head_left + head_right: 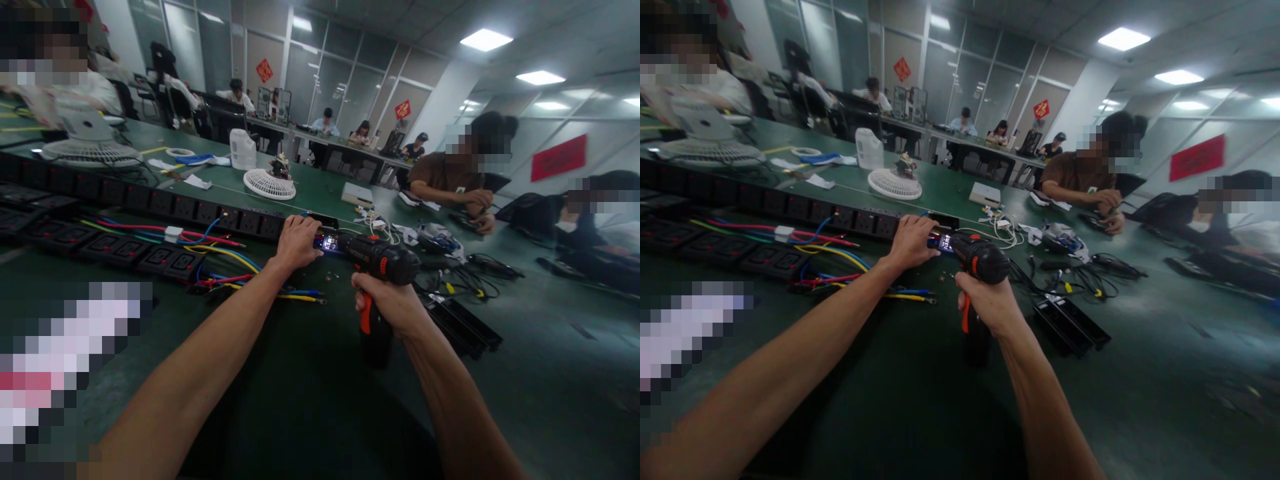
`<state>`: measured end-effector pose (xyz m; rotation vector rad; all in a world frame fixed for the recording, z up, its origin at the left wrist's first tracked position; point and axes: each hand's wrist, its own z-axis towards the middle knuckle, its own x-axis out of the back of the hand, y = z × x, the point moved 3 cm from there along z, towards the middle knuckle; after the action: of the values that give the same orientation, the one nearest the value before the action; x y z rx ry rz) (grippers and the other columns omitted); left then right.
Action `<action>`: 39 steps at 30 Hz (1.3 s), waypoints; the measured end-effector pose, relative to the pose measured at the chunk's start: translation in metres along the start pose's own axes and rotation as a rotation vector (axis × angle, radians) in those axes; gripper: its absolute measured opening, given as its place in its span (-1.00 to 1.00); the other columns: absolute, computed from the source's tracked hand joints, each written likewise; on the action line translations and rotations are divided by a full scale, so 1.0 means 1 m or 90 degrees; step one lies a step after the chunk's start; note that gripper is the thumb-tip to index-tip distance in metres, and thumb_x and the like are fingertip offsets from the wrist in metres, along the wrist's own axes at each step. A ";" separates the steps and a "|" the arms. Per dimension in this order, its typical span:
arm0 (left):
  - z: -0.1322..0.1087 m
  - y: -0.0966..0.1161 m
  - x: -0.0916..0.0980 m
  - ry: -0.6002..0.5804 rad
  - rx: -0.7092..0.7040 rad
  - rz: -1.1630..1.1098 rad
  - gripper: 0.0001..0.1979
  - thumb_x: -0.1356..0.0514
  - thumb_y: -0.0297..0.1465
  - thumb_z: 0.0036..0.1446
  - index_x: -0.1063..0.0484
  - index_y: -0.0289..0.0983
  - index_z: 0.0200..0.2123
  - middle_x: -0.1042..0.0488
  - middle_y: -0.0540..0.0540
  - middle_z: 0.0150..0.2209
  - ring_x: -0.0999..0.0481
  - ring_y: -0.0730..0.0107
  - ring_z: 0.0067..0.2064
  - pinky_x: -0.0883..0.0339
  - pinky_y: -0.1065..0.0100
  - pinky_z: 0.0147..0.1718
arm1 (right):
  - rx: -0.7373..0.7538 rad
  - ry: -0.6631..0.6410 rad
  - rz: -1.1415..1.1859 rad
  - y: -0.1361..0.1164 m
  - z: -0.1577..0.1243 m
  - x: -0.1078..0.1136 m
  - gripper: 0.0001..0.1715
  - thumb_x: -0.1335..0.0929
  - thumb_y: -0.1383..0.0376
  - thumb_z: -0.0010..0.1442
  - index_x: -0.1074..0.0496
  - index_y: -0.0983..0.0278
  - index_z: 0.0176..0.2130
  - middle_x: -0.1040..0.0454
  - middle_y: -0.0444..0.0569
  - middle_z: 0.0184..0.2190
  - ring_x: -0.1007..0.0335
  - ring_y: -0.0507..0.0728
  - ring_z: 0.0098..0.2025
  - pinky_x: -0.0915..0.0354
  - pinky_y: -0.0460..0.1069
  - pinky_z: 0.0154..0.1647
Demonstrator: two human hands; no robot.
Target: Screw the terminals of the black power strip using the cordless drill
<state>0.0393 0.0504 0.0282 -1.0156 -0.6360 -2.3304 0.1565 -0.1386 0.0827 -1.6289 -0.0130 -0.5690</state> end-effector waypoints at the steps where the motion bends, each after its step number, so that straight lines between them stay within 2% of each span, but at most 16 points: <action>1: 0.000 0.000 0.000 0.000 0.000 0.001 -0.38 -0.45 -0.22 0.04 -0.43 -0.19 0.16 -0.52 -0.16 0.11 -0.37 -0.05 0.17 -0.08 -0.01 0.29 | -0.001 -0.001 -0.001 0.001 0.000 0.000 -0.85 -0.42 0.23 0.03 -0.42 0.23 -0.50 -0.40 -0.12 -0.72 -0.29 0.04 -0.66 -0.28 -0.02 -0.57; 11: 0.000 -0.001 -0.001 -0.003 -0.002 -0.004 -0.39 -0.44 -0.22 0.02 -0.44 -0.20 0.15 -0.52 -0.17 0.11 -0.38 -0.06 0.16 -0.09 0.00 0.28 | 0.003 -0.001 -0.004 0.003 0.002 -0.001 -0.90 -0.41 0.26 0.01 -0.44 0.24 -0.47 -0.40 -0.13 -0.72 -0.28 0.05 -0.65 -0.28 -0.02 -0.57; 21: 0.000 -0.001 -0.001 -0.003 0.000 0.004 -0.38 -0.45 -0.21 0.03 -0.43 -0.22 0.15 -0.53 -0.16 0.09 -0.38 -0.02 0.15 -0.09 0.01 0.28 | 0.001 -0.015 -0.012 0.005 0.003 0.001 -0.87 -0.42 0.24 0.04 -0.43 0.24 -0.48 -0.41 -0.11 -0.70 -0.30 0.06 -0.63 -0.31 0.01 -0.54; 34: 0.000 0.000 0.001 -0.014 0.007 -0.019 -0.38 -0.44 -0.25 0.03 -0.41 -0.15 0.17 -0.51 -0.15 0.13 -0.36 -0.06 0.19 -0.05 -0.04 0.30 | -0.007 -0.006 -0.006 0.003 0.001 0.000 -0.87 -0.42 0.26 0.04 -0.43 0.22 -0.50 -0.40 -0.11 -0.70 -0.30 0.06 -0.63 -0.31 0.01 -0.54; 39: 0.000 -0.001 0.000 -0.013 0.006 -0.013 -0.36 -0.45 -0.23 0.03 -0.42 -0.18 0.18 -0.51 -0.16 0.12 -0.36 -0.05 0.18 -0.07 -0.02 0.29 | -0.009 -0.004 -0.020 0.005 0.002 0.000 -0.82 -0.42 0.21 0.06 -0.43 0.22 -0.50 -0.41 -0.11 -0.69 -0.30 0.07 -0.62 -0.30 0.01 -0.54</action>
<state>0.0390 0.0510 0.0286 -1.0344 -0.6680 -2.3351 0.1586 -0.1373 0.0781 -1.6463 -0.0388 -0.5888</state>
